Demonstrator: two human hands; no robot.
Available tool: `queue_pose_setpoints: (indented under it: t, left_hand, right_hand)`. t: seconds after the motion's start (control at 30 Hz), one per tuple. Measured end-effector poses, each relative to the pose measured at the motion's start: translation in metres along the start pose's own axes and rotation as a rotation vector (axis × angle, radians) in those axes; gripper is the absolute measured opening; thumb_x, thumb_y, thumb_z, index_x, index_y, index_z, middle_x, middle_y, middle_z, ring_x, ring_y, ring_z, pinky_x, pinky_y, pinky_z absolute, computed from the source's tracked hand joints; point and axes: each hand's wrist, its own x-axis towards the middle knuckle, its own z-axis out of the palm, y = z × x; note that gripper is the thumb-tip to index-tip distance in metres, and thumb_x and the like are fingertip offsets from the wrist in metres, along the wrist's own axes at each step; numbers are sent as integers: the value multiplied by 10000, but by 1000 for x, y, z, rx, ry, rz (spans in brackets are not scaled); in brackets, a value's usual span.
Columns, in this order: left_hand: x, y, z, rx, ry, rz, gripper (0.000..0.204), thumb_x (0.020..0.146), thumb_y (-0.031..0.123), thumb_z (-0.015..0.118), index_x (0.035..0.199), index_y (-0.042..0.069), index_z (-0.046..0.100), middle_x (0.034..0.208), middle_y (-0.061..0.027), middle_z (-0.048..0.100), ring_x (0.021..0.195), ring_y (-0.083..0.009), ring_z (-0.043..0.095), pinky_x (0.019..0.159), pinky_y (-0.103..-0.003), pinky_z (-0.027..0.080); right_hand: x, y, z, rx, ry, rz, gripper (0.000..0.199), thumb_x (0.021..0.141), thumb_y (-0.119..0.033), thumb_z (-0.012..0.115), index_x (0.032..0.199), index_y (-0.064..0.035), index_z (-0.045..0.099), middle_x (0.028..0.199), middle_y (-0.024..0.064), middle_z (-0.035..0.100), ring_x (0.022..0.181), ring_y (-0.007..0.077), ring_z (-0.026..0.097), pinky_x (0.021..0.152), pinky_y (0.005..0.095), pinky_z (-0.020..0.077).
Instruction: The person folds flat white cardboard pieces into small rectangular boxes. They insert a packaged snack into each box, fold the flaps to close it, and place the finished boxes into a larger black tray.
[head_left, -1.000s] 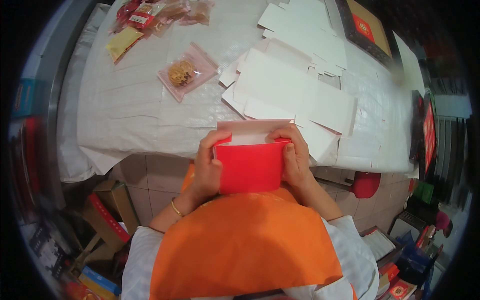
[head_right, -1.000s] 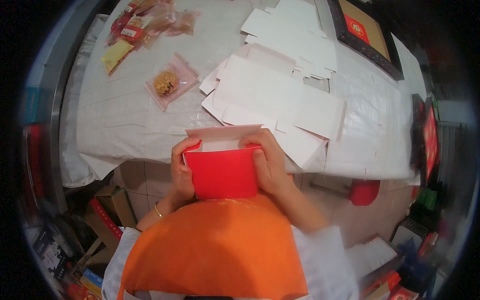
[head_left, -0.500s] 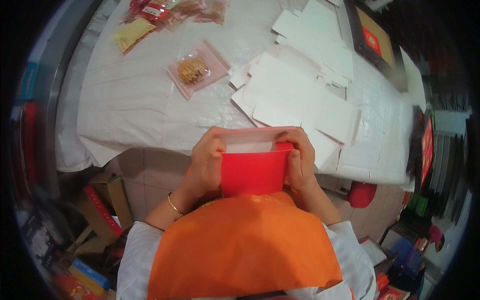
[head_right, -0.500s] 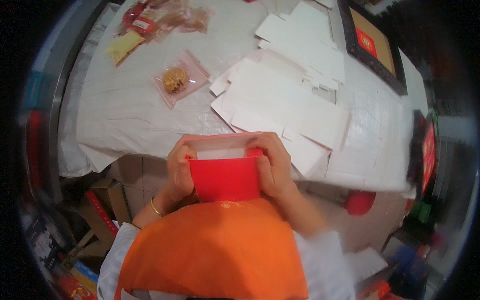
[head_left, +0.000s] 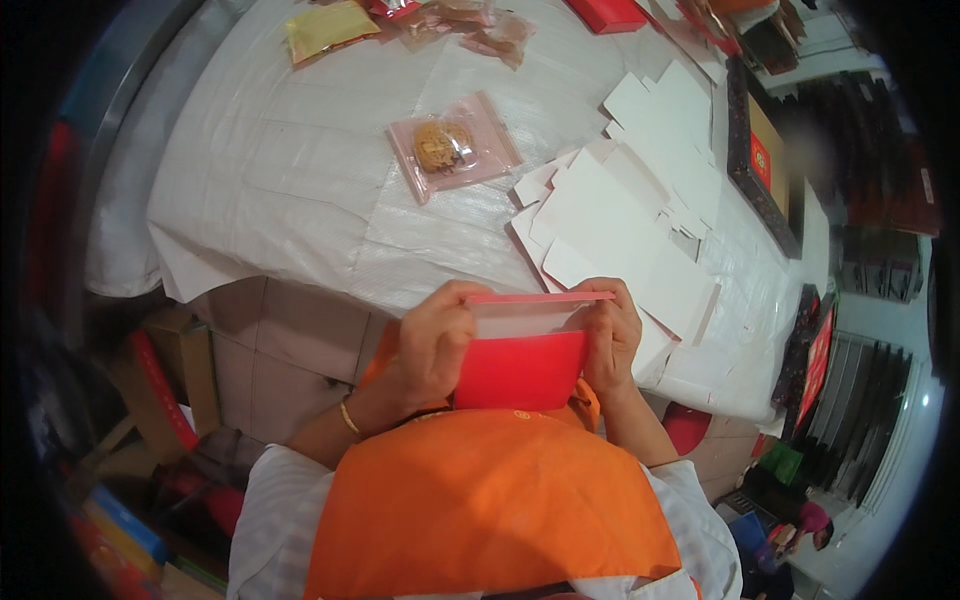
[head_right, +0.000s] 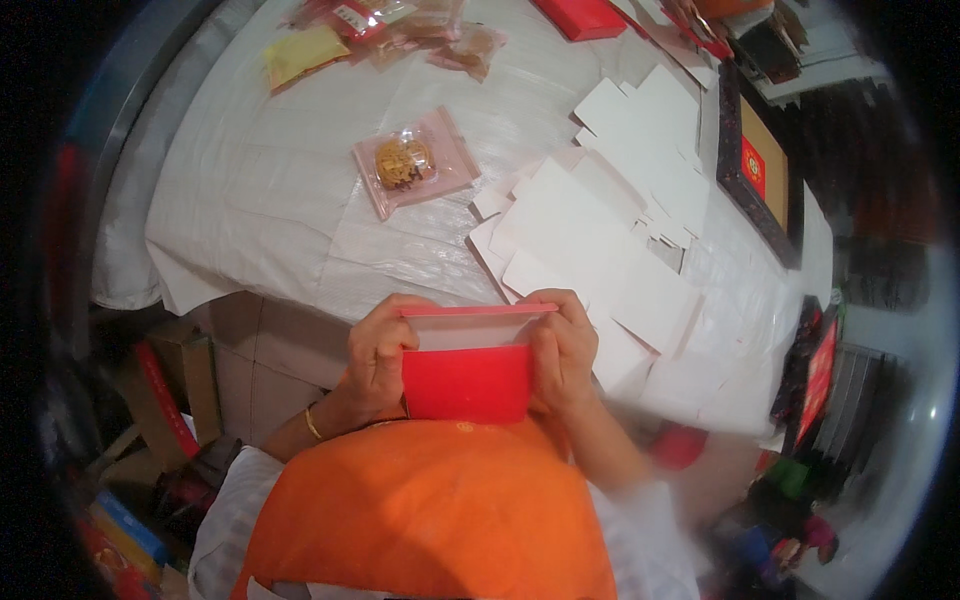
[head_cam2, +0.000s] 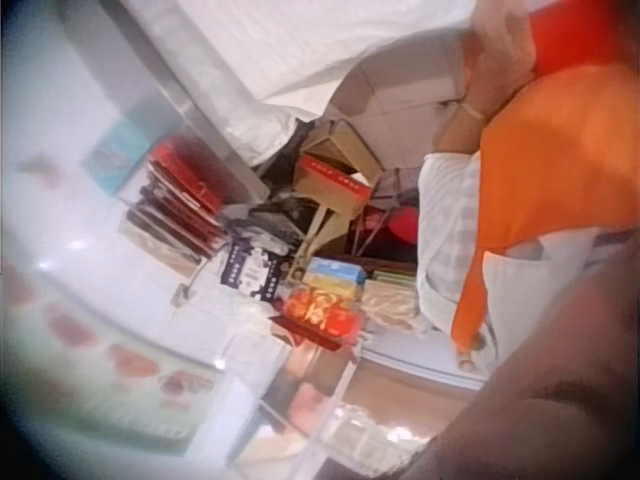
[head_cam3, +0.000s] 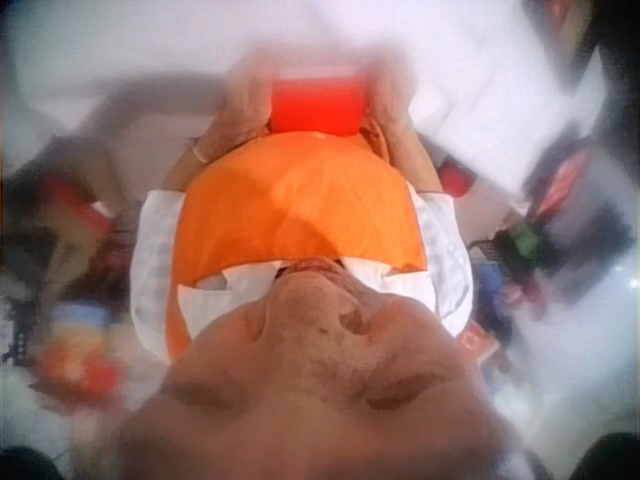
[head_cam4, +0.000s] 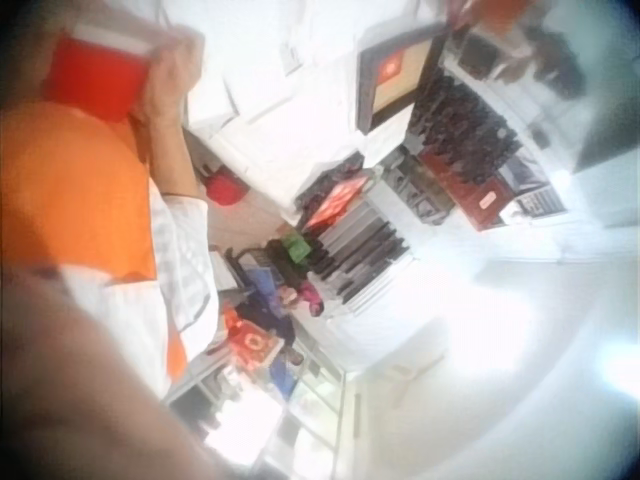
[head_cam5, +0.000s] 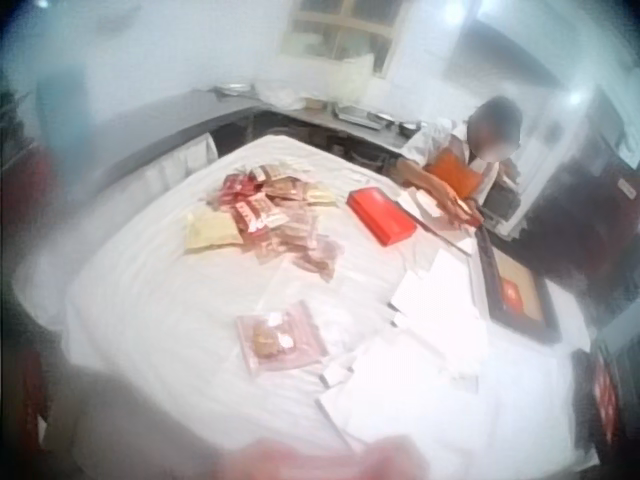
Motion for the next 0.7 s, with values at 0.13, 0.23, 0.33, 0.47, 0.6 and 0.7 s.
queue_pose_setpoints:
  t: [0.13,0.23,0.33,0.47,0.6,0.7]
  left_hand:
    - [-6,-1,-7,-72,47,3,421,1041,235,401,762,-52,530,1066,-252,624,660,-211,546,625,-318,478]
    - [-10,-4,-12,-119,43,-101,414,1042,253,397,846,-52,596,1107,-243,628,720,-213,592,672,-298,498]
    - [-7,3,-11,-235,100,-192,422,1055,300,400,948,-26,646,1208,-217,603,897,-214,630,804,-297,504]
    - [-9,0,-20,-479,109,-233,429,1068,350,390,1017,9,646,1338,-198,520,1098,-214,583,952,-325,458]
    - [-14,-9,-33,-508,-45,-266,397,1069,359,408,1064,29,629,1392,-235,453,1097,-212,576,965,-346,459]
    - [-15,-8,-34,-540,-75,-267,223,1033,222,498,1030,49,639,1367,-191,490,1087,-189,554,958,-325,435]
  right_hand:
    - [9,-5,9,37,-40,25,544,1042,-404,425,767,13,639,940,176,631,879,239,591,744,324,477]
    - [17,-11,15,42,-56,-13,528,1042,-394,428,808,10,673,920,161,636,898,242,589,739,329,479]
    - [19,-14,15,35,-91,-4,525,1042,-387,425,767,0,650,938,162,637,927,241,584,758,338,478]
    - [16,-4,12,41,-97,-32,489,1034,-339,431,737,3,617,986,186,634,928,250,591,780,347,481]
    - [12,-7,16,126,-64,-12,409,1026,-235,440,754,12,619,1005,200,641,939,267,605,801,349,489]
    - [9,-6,18,171,-55,60,403,1031,-229,433,766,13,619,1025,191,633,940,257,597,806,344,481]
